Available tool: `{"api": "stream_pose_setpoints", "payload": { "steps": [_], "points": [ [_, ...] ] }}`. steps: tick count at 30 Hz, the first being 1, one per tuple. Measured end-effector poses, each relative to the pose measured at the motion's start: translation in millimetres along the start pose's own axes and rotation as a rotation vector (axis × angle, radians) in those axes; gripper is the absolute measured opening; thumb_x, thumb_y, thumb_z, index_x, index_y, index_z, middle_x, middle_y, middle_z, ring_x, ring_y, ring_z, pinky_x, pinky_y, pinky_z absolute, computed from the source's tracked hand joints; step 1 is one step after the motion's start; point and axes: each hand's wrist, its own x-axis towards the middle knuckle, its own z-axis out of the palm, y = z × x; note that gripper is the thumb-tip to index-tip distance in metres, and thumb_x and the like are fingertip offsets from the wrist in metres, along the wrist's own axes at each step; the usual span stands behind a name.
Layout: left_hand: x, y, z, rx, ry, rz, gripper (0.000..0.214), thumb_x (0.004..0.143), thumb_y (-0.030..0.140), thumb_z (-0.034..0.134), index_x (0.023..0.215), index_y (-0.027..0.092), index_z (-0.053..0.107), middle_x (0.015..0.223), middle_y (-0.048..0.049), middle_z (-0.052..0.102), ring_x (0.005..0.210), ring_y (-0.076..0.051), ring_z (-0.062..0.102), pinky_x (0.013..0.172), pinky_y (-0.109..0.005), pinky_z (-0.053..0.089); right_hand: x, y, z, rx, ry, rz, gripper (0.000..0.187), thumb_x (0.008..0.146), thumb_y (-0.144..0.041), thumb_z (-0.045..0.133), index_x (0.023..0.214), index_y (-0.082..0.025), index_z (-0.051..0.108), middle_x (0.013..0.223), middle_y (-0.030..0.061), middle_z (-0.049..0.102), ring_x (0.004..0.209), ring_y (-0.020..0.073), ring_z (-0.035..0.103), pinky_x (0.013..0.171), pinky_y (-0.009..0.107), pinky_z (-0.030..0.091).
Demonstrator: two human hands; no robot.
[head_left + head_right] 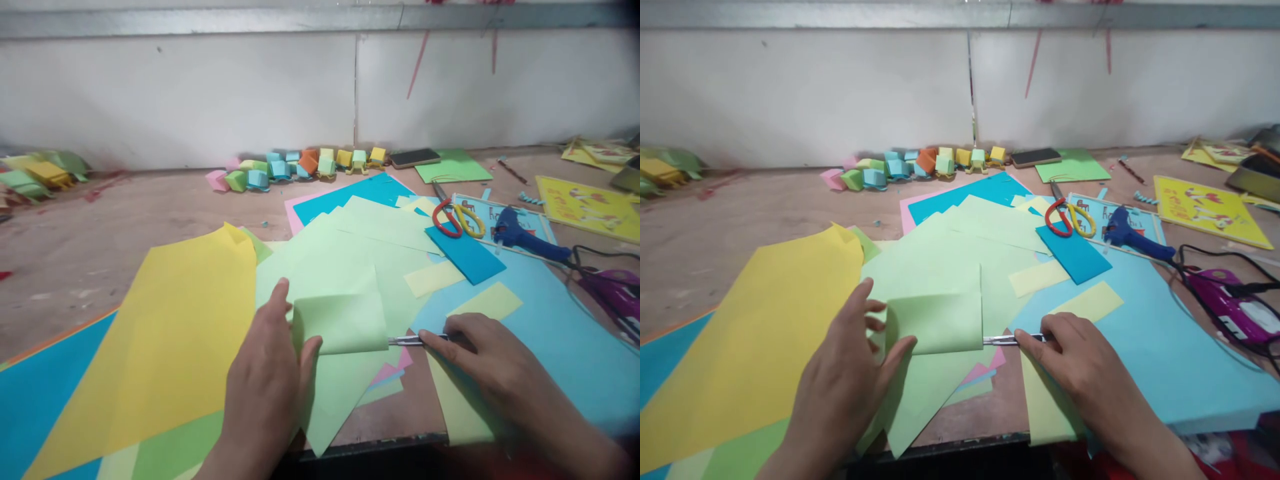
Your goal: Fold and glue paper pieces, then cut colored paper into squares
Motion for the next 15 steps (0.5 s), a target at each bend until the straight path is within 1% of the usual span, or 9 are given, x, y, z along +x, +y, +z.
{"api": "stream_pose_setpoints", "payload": {
  "steps": [1,2,3,4,5,7,10,12,15],
  "points": [
    [4.7,2.1,-0.3,0.026,0.049,0.094,0.056,0.092,0.02,0.052,0.143,0.006,0.034,0.115,-0.0219,0.062,0.098,-0.033,0.064,0.074,-0.046,0.055,-1.2,1.1,-1.0,-0.008,-0.045,-0.066,0.029,0.099,-0.027,0.045,0.116,-0.033,0.067,0.082,0.0016,0.061,0.073,0.0155,0.055,0.067,0.029,0.044],
    [10.0,3.9,-0.9,0.032,0.066,0.215,0.048,0.092,0.014,0.049,0.139,0.006,0.041,0.123,-0.0243,0.057,0.113,-0.036,0.058,0.084,-0.05,0.053,-2.3,2.0,-1.7,-0.021,-0.08,-0.129,0.033,0.099,-0.022,0.043,0.123,-0.032,0.064,0.085,0.0032,0.061,0.075,0.0165,0.055,0.069,0.03,0.043],
    [16.0,5.5,-1.2,0.016,0.041,0.348,0.04,0.091,0.007,0.046,0.131,0.008,0.049,0.127,-0.0236,0.055,0.122,-0.036,0.052,0.092,-0.051,0.05,-3.3,2.8,-2.0,-0.037,-0.096,-0.171,0.036,0.099,-0.02,0.042,0.127,-0.03,0.062,0.087,0.0047,0.06,0.077,0.0174,0.054,0.069,0.032,0.043],
    [22.4,6.9,-1.0,-0.031,-0.013,0.495,0.035,0.091,0.002,0.041,0.121,0.01,0.057,0.127,-0.0204,0.056,0.125,-0.033,0.049,0.095,-0.049,0.049,-4.0,3.4,-1.9,-0.054,-0.096,-0.202,0.037,0.099,-0.018,0.041,0.128,-0.028,0.061,0.088,0.006,0.059,0.078,0.0181,0.053,0.069,0.032,0.043],
    [29.0,8.3,0.1,-0.107,-0.104,0.635,0.034,0.091,-0.001,0.037,0.109,0.013,0.062,0.123,-0.0159,0.059,0.124,-0.029,0.05,0.094,-0.043,0.05,-4.5,3.8,-1.8,-0.068,-0.089,-0.222,0.038,0.098,-0.017,0.041,0.129,-0.026,0.06,0.088,0.0068,0.058,0.078,0.0185,0.053,0.069,0.033,0.043],
    [42.5,11.2,5.3,-0.237,-0.352,0.791,0.033,0.092,0.0,0.038,0.098,0.019,0.065,0.117,-0.0078,0.063,0.114,-0.021,0.056,0.089,-0.035,0.051,-4.6,4.0,-1.6,-0.068,-0.079,-0.241,0.038,0.098,-0.014,0.041,0.128,-0.024,0.061,0.09,0.0074,0.058,0.079,0.0186,0.053,0.07,0.033,0.043],
    [60.0,17.2,17.7,-0.259,-0.532,0.815,0.015,0.094,0.015,0.051,0.088,0.019,0.065,0.105,-0.0048,0.065,0.096,-0.02,0.06,0.079,-0.034,0.05,-4.6,4.5,-3.1,-0.055,-0.105,-0.262,0.039,0.097,-0.012,0.04,0.129,-0.022,0.06,0.092,0.0086,0.058,0.081,0.0192,0.054,0.072,0.032,0.044],
    [67.8,22.2,25.0,-0.18,-0.573,0.824,0.01,0.092,0.023,0.057,0.086,0.019,0.064,0.101,-0.0047,0.064,0.091,-0.021,0.059,0.073,-0.034,0.048,-5.3,5.2,-5.2,-0.06,-0.131,-0.279,0.041,0.097,-0.011,0.04,0.132,-0.022,0.058,0.092,0.0084,0.058,0.082,0.0192,0.055,0.072,0.032,0.044],
    [72.7,30.0,28.4,-0.061,-0.564,0.879,0.011,0.092,0.029,0.059,0.088,0.019,0.062,0.097,-0.0056,0.063,0.086,-0.022,0.056,0.062,-0.031,0.042,-6.4,5.8,-9.3,-0.062,-0.143,-0.309,0.047,0.095,-0.008,0.041,0.138,-0.023,0.053,0.093,0.0079,0.059,0.083,0.019,0.055,0.073,0.031,0.044]
  ]
}}
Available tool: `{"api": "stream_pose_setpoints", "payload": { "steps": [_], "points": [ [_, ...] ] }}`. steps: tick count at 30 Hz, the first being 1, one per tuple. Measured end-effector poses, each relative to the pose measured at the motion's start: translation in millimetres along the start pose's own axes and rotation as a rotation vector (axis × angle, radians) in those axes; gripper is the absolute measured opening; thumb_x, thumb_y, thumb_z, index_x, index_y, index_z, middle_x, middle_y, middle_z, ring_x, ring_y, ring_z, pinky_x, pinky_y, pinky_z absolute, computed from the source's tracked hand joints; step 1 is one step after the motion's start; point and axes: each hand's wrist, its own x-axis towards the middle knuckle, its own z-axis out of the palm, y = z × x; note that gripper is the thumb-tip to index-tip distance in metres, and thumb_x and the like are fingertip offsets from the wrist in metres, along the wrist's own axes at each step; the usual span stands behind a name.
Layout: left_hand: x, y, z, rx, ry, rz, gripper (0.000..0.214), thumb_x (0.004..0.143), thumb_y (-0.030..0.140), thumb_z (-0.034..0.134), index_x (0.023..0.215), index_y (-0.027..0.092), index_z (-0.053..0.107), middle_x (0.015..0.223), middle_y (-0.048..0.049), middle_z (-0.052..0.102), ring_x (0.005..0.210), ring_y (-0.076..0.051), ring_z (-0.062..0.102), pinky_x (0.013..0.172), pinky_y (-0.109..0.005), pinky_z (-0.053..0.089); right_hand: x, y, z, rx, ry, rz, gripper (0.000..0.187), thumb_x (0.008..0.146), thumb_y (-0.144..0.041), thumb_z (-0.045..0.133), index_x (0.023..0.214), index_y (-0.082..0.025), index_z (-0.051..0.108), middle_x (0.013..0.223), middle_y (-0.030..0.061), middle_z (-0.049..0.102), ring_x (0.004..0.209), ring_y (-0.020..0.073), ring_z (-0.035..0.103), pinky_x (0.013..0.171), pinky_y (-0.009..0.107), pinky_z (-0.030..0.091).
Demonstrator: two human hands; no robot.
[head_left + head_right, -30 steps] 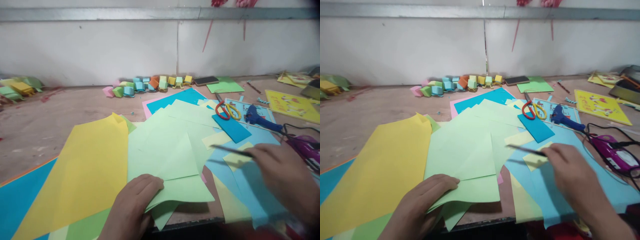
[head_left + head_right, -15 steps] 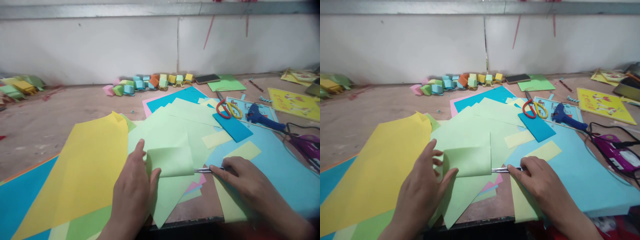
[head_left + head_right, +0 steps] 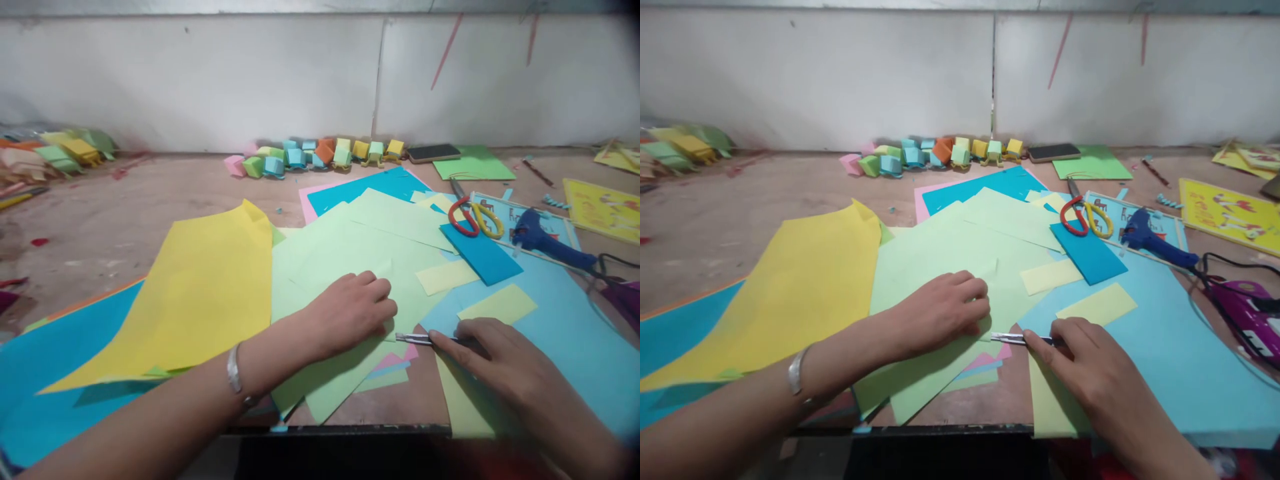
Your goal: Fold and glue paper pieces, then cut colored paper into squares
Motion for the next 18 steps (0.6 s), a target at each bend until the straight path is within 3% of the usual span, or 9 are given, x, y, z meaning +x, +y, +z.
{"api": "stream_pose_setpoints", "payload": {
  "steps": [5,8,11,14,18],
  "points": [
    [3.4,3.7,-11.6,0.067,-0.057,0.064,0.006,0.093,0.023,0.058,0.092,0.017,0.059,0.094,-0.0063,0.06,0.084,-0.021,0.054,0.055,-0.031,0.038,5.8,-4.1,-8.2,0.013,-0.036,-0.051,0.046,0.097,-0.013,0.041,0.141,-0.025,0.052,0.089,0.0069,0.058,0.076,0.0177,0.054,0.068,0.03,0.043],
    [6.9,-3.2,-12.5,0.075,-0.115,0.128,0.021,0.09,0.037,0.064,0.094,0.017,0.06,0.097,-0.0072,0.062,0.089,-0.023,0.056,0.06,-0.032,0.043,12.8,-8.4,-11.3,0.025,-0.022,-0.058,0.042,0.099,-0.016,0.038,0.136,-0.024,0.056,0.087,0.007,0.058,0.074,0.0176,0.054,0.066,0.029,0.042],
    [9.4,-13.7,-0.2,0.045,0.0,0.206,0.03,0.094,0.043,0.055,0.101,0.015,0.062,0.11,-0.0106,0.063,0.101,-0.026,0.056,0.083,-0.038,0.048,17.4,-11.4,-12.6,0.012,-0.011,-0.055,0.042,0.098,-0.013,0.036,0.134,-0.022,0.058,0.086,0.0077,0.059,0.075,0.0183,0.055,0.066,0.029,0.043],
    [7.1,-20.7,17.1,-0.073,0.132,0.27,0.038,0.101,0.038,0.038,0.125,0.014,0.056,0.139,-0.01,0.055,0.135,-0.025,0.041,0.113,-0.039,0.032,18.4,-11.9,-14.5,0.014,-0.021,-0.069,0.04,0.097,-0.011,0.037,0.128,-0.019,0.062,0.091,0.0094,0.061,0.079,0.0192,0.056,0.068,0.03,0.044],
    [2.7,-22.6,28.9,-0.153,0.066,0.197,0.051,0.104,0.045,0.025,0.147,0.021,0.039,0.159,-0.0034,0.031,0.149,-0.021,0.018,0.122,-0.042,0.014,16.9,-10.6,-17.6,0.058,-0.051,-0.11,0.037,0.095,-0.011,0.041,0.124,-0.016,0.063,0.092,0.01,0.062,0.08,0.0195,0.058,0.069,0.03,0.045]
  ]
}}
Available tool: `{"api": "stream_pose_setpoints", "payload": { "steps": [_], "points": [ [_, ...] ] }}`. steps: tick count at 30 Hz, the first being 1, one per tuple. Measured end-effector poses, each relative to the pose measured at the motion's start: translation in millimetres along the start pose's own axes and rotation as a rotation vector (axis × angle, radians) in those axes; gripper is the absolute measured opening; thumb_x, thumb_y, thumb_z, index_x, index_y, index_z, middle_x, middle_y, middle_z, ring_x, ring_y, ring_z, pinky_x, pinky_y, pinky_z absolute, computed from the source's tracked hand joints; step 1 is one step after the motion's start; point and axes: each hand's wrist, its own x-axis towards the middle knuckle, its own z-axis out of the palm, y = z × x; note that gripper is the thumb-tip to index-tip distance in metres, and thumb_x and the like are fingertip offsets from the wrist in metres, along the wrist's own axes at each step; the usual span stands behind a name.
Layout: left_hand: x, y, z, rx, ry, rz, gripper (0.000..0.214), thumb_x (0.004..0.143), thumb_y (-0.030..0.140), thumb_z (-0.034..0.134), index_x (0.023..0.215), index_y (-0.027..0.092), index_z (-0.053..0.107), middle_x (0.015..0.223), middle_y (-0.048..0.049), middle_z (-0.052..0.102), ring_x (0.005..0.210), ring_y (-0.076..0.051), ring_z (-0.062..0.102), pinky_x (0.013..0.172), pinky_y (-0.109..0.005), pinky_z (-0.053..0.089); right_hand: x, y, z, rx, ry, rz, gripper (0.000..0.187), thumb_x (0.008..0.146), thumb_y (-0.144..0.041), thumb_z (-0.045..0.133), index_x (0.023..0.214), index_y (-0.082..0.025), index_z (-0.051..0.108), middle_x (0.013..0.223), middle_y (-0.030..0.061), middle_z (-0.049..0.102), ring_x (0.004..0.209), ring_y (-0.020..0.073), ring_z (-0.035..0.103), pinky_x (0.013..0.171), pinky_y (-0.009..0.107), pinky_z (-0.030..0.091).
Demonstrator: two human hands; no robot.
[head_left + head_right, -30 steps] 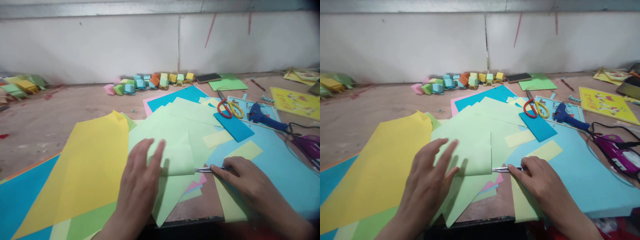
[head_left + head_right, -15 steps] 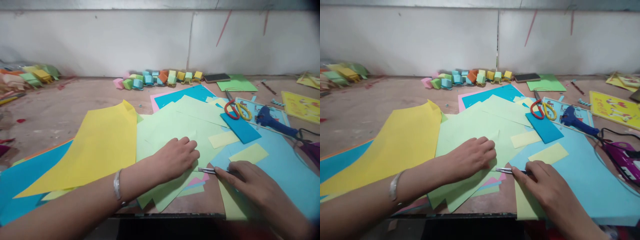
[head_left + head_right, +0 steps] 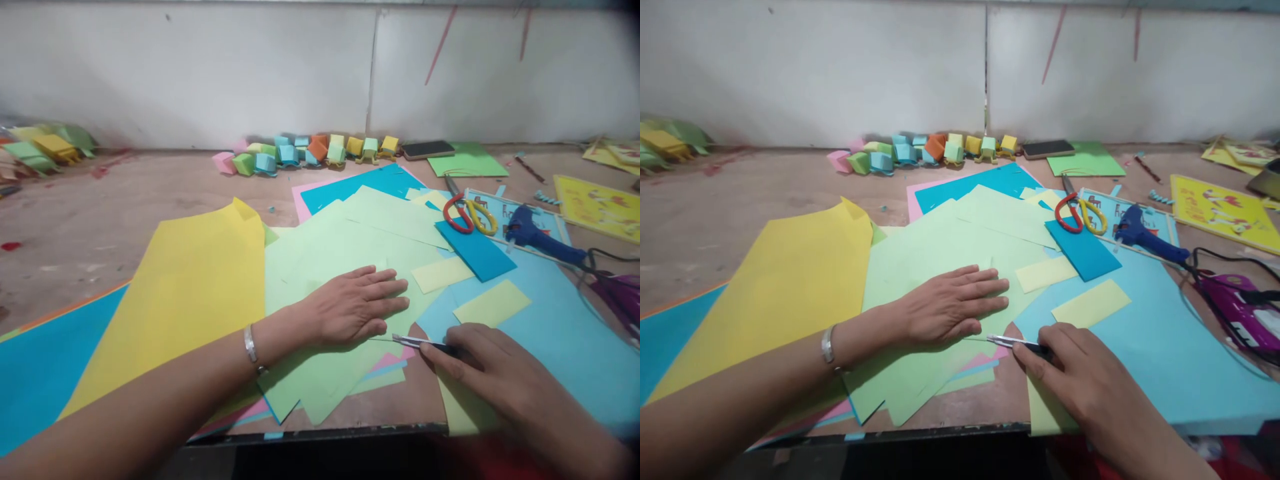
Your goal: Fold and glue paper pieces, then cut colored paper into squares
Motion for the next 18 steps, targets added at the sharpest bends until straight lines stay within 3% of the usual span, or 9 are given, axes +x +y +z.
{"api": "stream_pose_setpoints", "payload": {
  "steps": [5,10,15,18],
  "points": [
    [0.3,0.2,-0.8,-0.023,-0.07,-0.043,0.057,0.103,0.049,0.018,0.153,0.023,0.026,0.163,0.0002,0.016,0.151,-0.017,0.006,0.123,-0.043,0.001,-1.8,-2.9,3.6,0.051,-0.015,0.032,0.039,0.094,-0.017,0.043,0.13,-0.018,0.058,0.091,0.0098,0.062,0.079,0.02,0.057,0.069,0.03,0.046],
    [2.0,1.8,-3.9,-0.028,-0.1,-0.066,0.055,0.103,0.048,0.021,0.152,0.023,0.027,0.162,0.0005,0.016,0.151,-0.018,0.007,0.123,-0.045,0.001,-4.3,-3.8,4.6,0.104,-0.056,0.06,0.042,0.094,-0.014,0.043,0.133,-0.018,0.057,0.092,0.0095,0.06,0.079,0.0185,0.057,0.069,0.028,0.047],
    [1.8,2.5,-4.9,-0.048,-0.086,-0.066,0.054,0.103,0.046,0.021,0.152,0.023,0.029,0.162,0.0007,0.016,0.151,-0.018,0.009,0.123,-0.046,0.0,-14.7,-0.6,7.9,0.101,-0.124,0.068,0.052,0.094,-0.014,0.046,0.144,-0.026,0.046,0.099,0.0071,0.062,0.087,0.0169,0.059,0.078,0.026,0.049],
    [1.0,2.1,-5.0,-0.066,-0.085,-0.069,0.054,0.103,0.046,0.023,0.152,0.023,0.029,0.162,0.0009,0.016,0.151,-0.017,0.009,0.123,-0.046,-0.001,-18.3,-4.8,15.5,0.09,-0.107,0.126,0.047,0.099,-0.02,0.04,0.144,-0.029,0.045,0.097,0.0061,0.062,0.086,0.0171,0.059,0.077,0.028,0.05]
  ]
}}
